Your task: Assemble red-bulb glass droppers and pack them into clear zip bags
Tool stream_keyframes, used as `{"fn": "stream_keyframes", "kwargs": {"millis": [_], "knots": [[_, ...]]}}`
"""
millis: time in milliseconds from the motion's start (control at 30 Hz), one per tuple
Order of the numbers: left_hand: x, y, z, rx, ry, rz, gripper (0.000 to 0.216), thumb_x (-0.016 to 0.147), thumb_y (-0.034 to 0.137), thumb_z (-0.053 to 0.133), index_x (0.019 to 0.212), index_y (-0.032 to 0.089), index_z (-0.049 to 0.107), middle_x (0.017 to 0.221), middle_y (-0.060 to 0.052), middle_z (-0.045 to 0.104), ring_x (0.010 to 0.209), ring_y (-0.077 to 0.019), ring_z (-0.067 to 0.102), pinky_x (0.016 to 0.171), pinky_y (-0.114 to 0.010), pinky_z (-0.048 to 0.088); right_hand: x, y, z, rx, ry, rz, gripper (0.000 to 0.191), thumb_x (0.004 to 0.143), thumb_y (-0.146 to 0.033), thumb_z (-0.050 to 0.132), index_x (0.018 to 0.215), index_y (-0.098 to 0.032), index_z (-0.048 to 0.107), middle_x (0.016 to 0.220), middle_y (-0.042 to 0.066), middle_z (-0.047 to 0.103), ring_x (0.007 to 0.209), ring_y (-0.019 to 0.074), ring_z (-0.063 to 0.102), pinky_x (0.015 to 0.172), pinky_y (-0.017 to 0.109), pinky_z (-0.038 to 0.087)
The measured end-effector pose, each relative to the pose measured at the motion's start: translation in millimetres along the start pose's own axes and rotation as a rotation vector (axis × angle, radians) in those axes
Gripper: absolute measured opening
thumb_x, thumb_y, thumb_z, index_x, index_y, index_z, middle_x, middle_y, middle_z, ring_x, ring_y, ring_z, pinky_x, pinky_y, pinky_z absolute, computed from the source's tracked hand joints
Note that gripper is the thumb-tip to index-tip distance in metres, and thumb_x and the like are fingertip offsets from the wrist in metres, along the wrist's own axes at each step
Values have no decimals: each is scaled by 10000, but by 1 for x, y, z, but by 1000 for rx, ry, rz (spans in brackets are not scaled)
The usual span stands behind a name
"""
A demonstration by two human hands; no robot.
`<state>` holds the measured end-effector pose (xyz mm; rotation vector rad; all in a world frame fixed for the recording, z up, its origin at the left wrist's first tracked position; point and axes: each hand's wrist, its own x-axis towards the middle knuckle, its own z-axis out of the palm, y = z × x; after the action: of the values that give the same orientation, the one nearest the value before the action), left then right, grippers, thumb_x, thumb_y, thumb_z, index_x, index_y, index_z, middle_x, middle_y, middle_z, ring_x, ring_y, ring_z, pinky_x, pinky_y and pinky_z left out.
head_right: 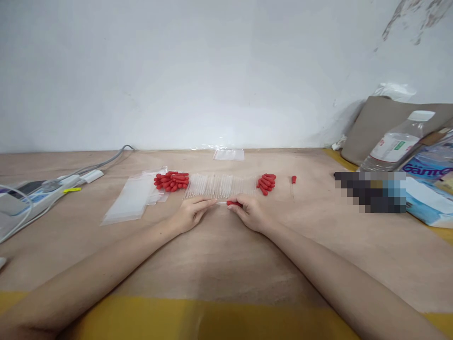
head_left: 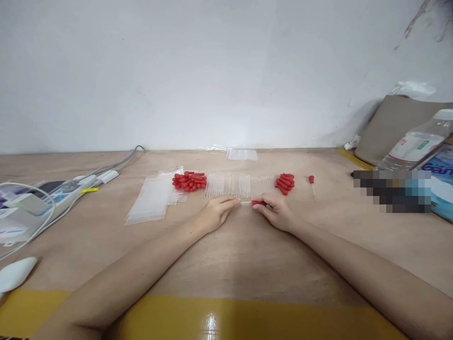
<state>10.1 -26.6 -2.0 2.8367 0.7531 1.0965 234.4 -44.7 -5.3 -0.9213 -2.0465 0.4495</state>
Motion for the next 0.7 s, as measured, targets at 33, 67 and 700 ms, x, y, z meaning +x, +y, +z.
{"fn": "stream_keyframes", "kwargs": {"millis": [33, 67, 700], "knots": [[0, 0, 0, 0, -3, 7, 303, 882, 139, 372, 1101, 184, 576, 979, -80, 639, 875, -147, 616, 734, -271, 518, 0, 0, 0, -9, 2, -14, 178, 849, -278, 453, 877, -200, 611, 787, 32, 651, 710, 147, 594, 650, 280, 478], [0, -1, 0, 1, -10, 13, 312, 879, 132, 368, 1109, 186, 572, 988, -81, 637, 885, -149, 614, 736, -273, 519, -1, -1, 0, -20, 3, -29, 181, 850, -279, 450, 878, -202, 611, 790, 33, 652, 710, 148, 595, 652, 281, 478], [0, 1, -1, 71, -72, 48, 281, 879, 134, 370, 1069, 158, 575, 927, -81, 633, 805, -150, 596, 696, -264, 499, -2, -2, 0, -216, -9, -197, 193, 866, -255, 419, 915, -203, 598, 794, 55, 634, 730, 160, 583, 648, 287, 468]]}}
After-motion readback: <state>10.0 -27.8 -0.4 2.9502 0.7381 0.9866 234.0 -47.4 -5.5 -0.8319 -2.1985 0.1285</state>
